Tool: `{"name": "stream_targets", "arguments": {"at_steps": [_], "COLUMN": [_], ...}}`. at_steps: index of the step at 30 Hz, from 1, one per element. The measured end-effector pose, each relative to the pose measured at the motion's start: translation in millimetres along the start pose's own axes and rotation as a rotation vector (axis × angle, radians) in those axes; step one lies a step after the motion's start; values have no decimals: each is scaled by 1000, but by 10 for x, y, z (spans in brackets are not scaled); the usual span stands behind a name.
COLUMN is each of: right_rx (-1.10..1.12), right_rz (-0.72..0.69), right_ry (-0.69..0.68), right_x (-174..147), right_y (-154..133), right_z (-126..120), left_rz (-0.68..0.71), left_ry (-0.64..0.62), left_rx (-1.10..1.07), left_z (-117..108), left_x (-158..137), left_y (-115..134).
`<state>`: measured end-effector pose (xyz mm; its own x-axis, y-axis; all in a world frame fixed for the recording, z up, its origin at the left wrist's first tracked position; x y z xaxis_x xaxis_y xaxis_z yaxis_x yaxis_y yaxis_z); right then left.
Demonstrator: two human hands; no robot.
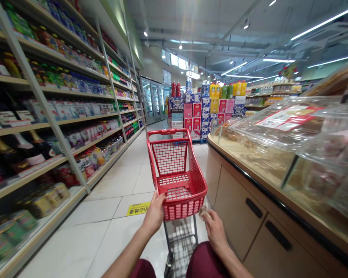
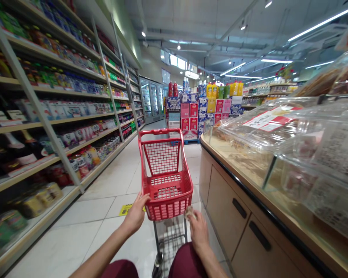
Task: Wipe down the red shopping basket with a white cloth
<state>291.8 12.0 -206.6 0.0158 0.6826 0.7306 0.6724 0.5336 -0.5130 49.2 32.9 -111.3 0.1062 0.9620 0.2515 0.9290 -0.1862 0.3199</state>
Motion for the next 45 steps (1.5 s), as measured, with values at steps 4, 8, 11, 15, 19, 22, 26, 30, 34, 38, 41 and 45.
{"name": "stream_targets", "arguments": {"at_steps": [4, 8, 11, 15, 19, 22, 26, 30, 34, 38, 41, 45], "right_rx": [61, 81, 91, 93, 93, 76, 12, -45, 3, -57, -227, -193], "right_rz": [50, 29, 15, 69, 77, 70, 111, 1, -154, -228, -103, -102], "right_ry": [211, 53, -105, 164, 113, -34, 193, 116, -7, -54, 45, 16], "right_x": [217, 163, 25, 160, 146, 2, 285, 771, 761, 689, 719, 626], "right_y": [-13, -24, -13, -28, -39, -14, -24, -289, -774, -820, -537, -579], "right_z": [-147, -20, -27, -255, -141, -86, -426, -379, 142, 189, -103, -49], "left_rz": [-9, -20, -13, -7, 12, 23, 23, 31, 47, 67, 59, 86], "left_ry": [15, 7, 31, 37, 58, 53, 65, 63, 52, 31, 16, 12], "left_rx": [-28, -31, -42, -53, -41, -47, -51, -1, 84, 187, 252, 318], "left_z": [-22, -10, -1, -3, -4, 22, 55, 98, 130, 107, 103, 111], "left_x": [-13, -2, 10, 0, -14, -14, -23, -36, -51, -97, -130, -141], "left_y": [22, 26, 16, 23, 33, 11, -8, 28, 38, 18, 48, 148]}}
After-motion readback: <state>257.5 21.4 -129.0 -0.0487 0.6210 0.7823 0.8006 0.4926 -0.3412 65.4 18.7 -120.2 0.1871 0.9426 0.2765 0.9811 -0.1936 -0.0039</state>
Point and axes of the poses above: each hand's wrist, its own x-axis towards the middle knuckle, its own z-axis out of the palm, y = z × x, the point moved 3 cm from there along x, towards the middle knuckle, and after that the axes turned 15 degrees about x, right-handed, at the moved point
